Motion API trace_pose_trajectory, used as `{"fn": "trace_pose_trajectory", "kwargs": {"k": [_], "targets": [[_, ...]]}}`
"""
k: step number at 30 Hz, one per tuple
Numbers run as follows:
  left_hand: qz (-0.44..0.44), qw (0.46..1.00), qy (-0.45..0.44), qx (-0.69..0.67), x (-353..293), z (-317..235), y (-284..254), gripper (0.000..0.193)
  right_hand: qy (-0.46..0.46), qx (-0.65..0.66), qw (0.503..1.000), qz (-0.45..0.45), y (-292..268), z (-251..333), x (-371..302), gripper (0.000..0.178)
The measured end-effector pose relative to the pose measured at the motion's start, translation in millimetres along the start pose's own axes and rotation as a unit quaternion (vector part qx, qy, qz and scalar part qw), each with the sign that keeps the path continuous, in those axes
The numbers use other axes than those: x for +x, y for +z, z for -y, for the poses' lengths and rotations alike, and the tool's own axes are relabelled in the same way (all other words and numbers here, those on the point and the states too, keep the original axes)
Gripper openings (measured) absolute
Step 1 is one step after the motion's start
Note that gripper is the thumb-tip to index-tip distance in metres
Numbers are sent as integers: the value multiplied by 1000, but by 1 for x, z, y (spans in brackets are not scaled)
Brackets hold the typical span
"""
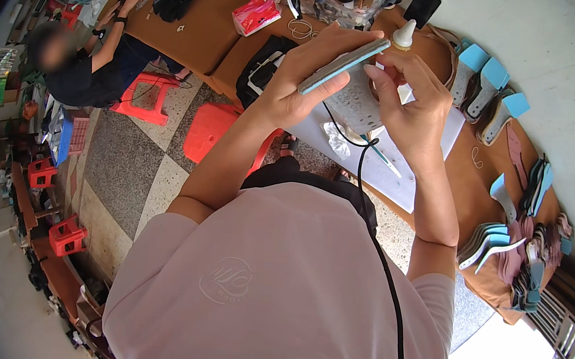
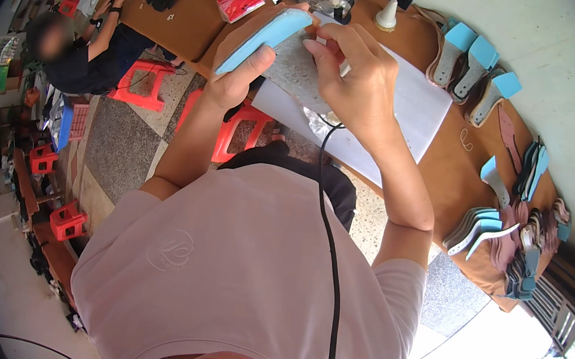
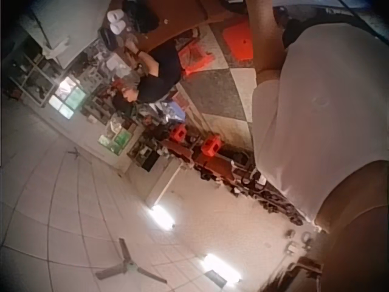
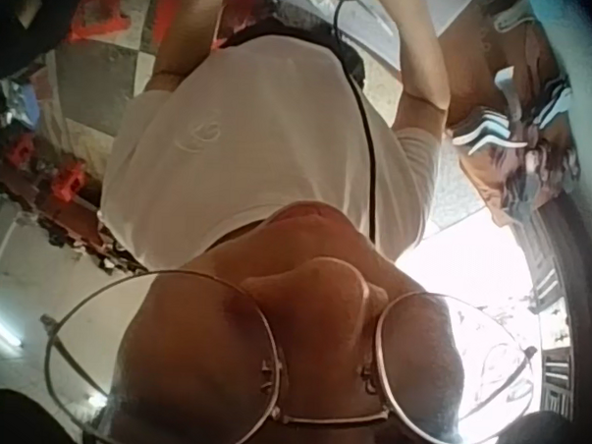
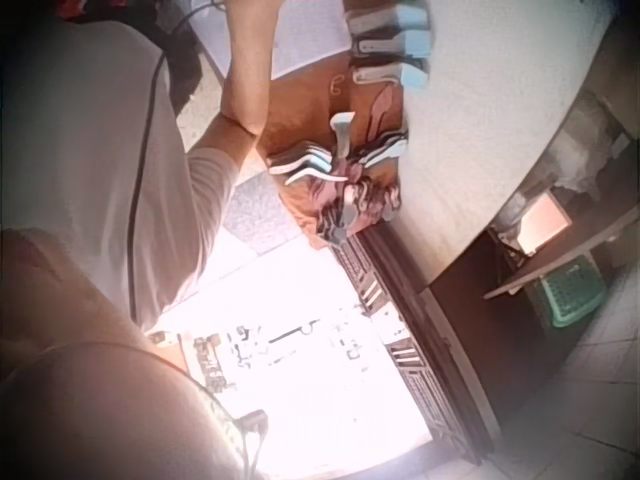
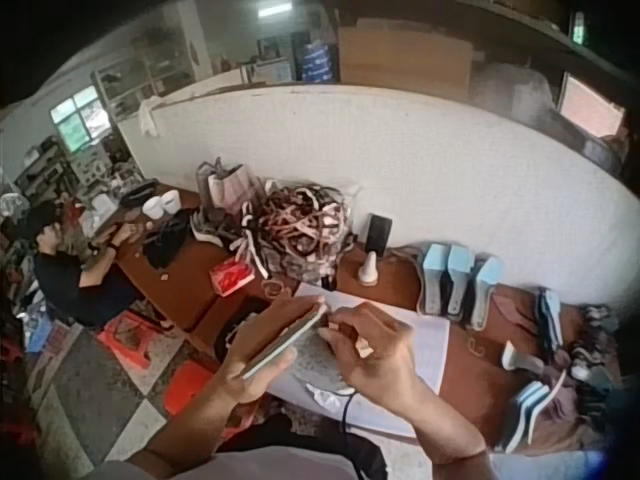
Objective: Applying adhesive to shoe components and attaching a leather strap to a sole.
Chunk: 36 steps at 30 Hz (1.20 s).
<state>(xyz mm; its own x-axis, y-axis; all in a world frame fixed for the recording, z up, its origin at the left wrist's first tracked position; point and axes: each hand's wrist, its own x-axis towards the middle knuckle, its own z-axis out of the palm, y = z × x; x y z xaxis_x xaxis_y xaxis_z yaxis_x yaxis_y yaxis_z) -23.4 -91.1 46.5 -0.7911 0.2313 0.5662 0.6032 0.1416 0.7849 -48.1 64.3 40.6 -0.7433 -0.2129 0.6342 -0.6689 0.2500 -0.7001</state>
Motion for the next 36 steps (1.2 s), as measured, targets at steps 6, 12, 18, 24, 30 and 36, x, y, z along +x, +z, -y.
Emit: {"fn": "trace_pose_trajectory", "kwargs": {"k": [6, 12, 18, 24, 30, 36], "targets": [[-29, 999, -15, -29, -2, -3, 3, 35, -65, -75, 995, -9, 3, 2, -2, 11], [-39, 999, -31, 8, -3, -8, 7, 34, -137, -191, 970, 57, 2, 5, -2, 11], [-69, 993, -90, -18, -6, -13, 11, 33, -130, -179, 971, 89, 3, 1, -2, 12], [-93, 980, -136, -112, -9, -7, 14, 34, 90, -13, 996, -5, 4, 4, -8, 11], [-35, 987, -132, -82, 1, -6, 9, 34, 25, -80, 996, -22, 1, 8, -6, 11], [-1, 993, -85, -79, 13, -3, 13, 32, -33, -223, 973, -41, 1, 4, -4, 11]]}}
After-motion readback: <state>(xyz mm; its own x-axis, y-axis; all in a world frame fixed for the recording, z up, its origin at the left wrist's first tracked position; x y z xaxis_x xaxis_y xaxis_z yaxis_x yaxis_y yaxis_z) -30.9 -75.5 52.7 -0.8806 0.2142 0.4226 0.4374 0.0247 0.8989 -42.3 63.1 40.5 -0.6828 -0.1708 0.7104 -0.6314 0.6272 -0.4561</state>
